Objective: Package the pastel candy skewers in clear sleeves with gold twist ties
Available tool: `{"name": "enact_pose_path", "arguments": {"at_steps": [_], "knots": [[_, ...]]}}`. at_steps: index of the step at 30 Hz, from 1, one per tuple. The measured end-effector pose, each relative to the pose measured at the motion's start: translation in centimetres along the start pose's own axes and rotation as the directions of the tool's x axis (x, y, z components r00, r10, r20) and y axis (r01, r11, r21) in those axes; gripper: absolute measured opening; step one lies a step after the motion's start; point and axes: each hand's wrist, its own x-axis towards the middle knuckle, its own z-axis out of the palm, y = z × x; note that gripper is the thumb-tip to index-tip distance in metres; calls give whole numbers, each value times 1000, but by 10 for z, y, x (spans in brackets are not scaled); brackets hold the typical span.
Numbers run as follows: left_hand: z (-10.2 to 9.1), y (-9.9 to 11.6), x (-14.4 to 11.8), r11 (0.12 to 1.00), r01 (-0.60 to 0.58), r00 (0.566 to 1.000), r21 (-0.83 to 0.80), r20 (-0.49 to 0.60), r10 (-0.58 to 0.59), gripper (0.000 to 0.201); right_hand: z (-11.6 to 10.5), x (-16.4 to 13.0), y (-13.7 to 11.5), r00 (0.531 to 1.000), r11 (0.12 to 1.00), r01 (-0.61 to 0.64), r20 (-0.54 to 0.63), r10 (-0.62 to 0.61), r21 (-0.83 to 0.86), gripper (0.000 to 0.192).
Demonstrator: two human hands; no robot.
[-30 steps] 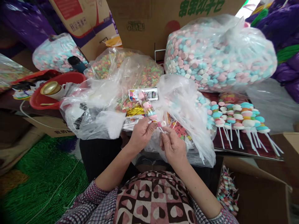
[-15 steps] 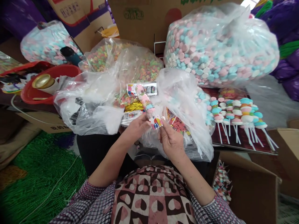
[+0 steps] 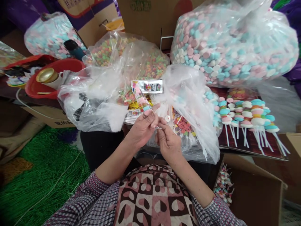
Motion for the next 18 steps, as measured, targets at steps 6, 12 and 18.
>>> {"name": "enact_pose_path", "arguments": {"at_steps": [6, 12, 18], "knots": [[-20, 3, -5, 998, 13, 999, 59, 36, -15, 37, -31, 15, -12, 970, 999, 36, 241, -26, -37, 24], [-17, 0, -18, 967, 253, 874, 31, 422, -242, 38, -52, 38, -23, 982, 881, -181, 121, 142, 436, 43], [-8, -6, -28, 923, 336, 765, 186, 518, -383, 56, -23, 35, -33, 919, 752, -358, 353, 177, 553, 46]]}}
